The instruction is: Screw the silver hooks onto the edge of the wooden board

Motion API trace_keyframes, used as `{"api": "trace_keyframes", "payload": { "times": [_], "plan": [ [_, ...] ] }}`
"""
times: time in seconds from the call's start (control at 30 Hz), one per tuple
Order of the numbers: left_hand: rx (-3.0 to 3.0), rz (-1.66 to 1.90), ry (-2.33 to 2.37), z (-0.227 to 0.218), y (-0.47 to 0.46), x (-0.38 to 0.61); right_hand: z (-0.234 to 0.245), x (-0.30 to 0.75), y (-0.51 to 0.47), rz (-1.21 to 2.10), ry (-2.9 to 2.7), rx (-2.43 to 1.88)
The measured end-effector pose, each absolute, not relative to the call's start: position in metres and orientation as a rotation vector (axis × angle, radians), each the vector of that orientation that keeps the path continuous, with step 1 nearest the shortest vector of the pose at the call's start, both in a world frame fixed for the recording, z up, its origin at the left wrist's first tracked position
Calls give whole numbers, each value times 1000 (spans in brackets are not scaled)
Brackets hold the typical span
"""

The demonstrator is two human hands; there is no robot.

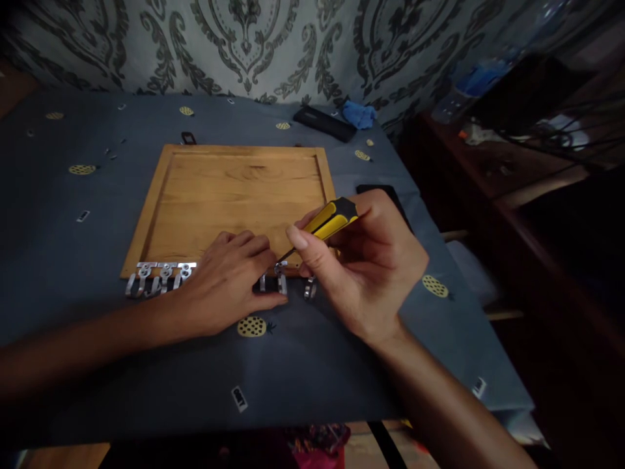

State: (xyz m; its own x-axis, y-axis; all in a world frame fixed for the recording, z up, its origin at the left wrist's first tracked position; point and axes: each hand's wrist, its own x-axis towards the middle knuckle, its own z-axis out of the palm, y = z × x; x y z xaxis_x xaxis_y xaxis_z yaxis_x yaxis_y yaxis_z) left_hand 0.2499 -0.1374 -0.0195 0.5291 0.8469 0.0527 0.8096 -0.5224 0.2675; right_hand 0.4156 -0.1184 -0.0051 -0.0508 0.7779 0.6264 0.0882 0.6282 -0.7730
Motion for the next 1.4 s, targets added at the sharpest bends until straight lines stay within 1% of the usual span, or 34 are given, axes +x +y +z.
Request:
{"api": "trace_keyframes", "payload": {
  "times": [0.4,0.83,1.07,1.23,1.4],
  "plan": [
    [2559,259,1415,-21,-138,250,-6,417,-116,496,-1643,-812],
    [2556,251,1417,-19,-138,251,-5,419,-117,479,-1662,-786],
    [2556,246,1414,-20,-138,251,-4,420,-119,551,-1650,-809],
    [2550,237,1423,-19,-138,251,0,425,-119,680,-1694,-867],
    [2544,216,1424,-18,-137,252,4,426,-116,769,-1680,-812]
  ]
}}
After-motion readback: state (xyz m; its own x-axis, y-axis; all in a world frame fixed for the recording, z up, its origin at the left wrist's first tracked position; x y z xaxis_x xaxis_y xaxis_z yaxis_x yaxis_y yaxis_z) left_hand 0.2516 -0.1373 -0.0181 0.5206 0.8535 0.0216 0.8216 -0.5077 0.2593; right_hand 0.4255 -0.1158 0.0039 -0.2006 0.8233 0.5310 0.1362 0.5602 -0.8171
